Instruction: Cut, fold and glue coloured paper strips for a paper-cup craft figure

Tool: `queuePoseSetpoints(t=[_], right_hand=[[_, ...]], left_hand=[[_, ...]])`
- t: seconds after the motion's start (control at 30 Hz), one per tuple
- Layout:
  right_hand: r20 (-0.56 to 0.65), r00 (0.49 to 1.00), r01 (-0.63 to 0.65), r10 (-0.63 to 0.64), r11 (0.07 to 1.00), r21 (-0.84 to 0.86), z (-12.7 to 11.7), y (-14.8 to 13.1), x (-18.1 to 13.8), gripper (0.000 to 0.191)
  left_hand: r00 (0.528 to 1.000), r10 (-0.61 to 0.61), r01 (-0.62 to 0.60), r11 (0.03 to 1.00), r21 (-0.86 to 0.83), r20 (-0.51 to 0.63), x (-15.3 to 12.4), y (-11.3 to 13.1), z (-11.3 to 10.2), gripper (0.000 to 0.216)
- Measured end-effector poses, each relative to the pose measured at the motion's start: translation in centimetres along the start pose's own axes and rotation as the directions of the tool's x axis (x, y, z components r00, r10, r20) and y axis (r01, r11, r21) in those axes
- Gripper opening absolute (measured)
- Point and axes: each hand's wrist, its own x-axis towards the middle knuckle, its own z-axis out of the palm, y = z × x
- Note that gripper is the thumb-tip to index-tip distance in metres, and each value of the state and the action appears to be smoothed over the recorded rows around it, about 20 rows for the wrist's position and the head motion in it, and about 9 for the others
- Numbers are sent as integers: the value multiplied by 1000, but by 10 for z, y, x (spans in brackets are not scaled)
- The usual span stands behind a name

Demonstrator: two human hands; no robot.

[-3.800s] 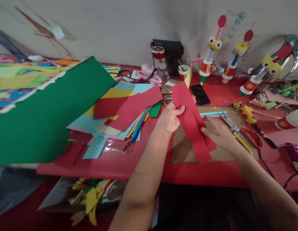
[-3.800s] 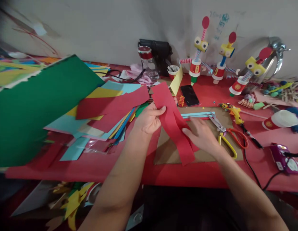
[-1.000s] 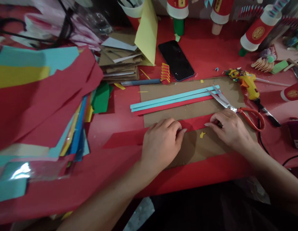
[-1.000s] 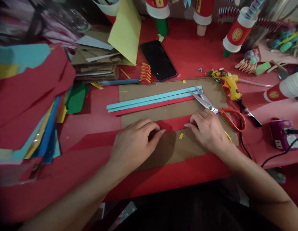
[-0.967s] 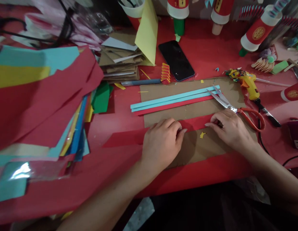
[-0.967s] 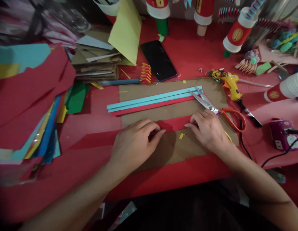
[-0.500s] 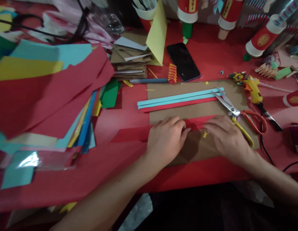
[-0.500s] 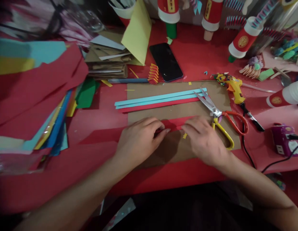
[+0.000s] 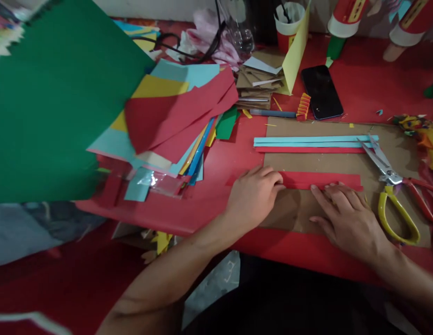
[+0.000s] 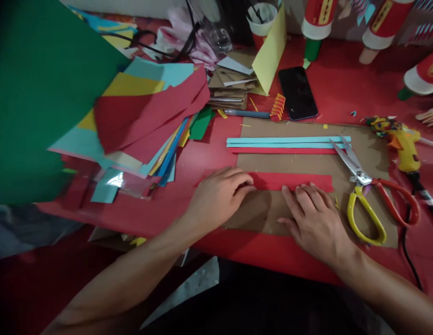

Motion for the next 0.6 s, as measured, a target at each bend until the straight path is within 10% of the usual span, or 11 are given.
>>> queuePoseSetpoints(t=[0.6], right_hand=[[-28,999,28,-29,999,-35,2,1,-2,45]], left_hand=[[935,-257,182,939,-293,-243,-37,-67,3,7]])
